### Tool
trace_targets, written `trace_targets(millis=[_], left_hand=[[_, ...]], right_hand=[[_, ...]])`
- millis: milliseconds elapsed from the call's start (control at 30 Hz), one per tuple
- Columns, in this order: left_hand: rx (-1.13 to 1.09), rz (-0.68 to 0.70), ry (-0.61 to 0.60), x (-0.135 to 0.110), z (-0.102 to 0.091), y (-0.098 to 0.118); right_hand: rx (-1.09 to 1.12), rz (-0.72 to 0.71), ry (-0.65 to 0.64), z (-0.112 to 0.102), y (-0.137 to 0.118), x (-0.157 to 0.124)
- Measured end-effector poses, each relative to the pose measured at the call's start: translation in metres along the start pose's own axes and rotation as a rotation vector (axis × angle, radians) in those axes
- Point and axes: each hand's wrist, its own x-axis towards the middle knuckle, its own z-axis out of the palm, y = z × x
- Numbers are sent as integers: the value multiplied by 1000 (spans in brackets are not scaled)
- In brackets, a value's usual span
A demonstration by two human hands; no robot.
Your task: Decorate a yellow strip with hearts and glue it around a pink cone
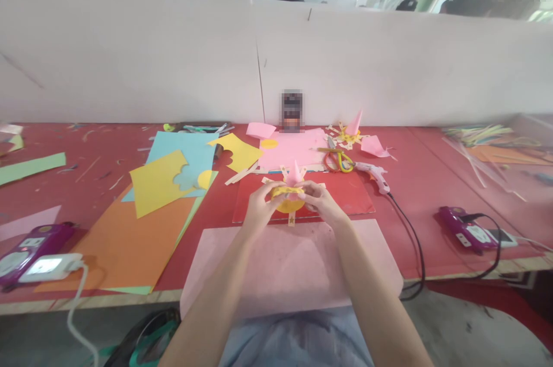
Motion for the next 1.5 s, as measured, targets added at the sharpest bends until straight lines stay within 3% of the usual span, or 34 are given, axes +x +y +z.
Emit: trace_targets(millis=[400, 900, 1167, 1500], left_hand=[[18, 60, -36, 1, 2, -5], [-23, 18, 17, 1, 2, -4], [-28, -29, 31, 0, 5, -8], [-119, -7, -12, -1, 2, 1]], right_hand=[[26, 13, -121, 1, 3, 1], [79, -26, -65, -3, 3, 0], [18, -63, -143, 1, 2, 0], [-29, -30, -102, 5, -8, -5]])
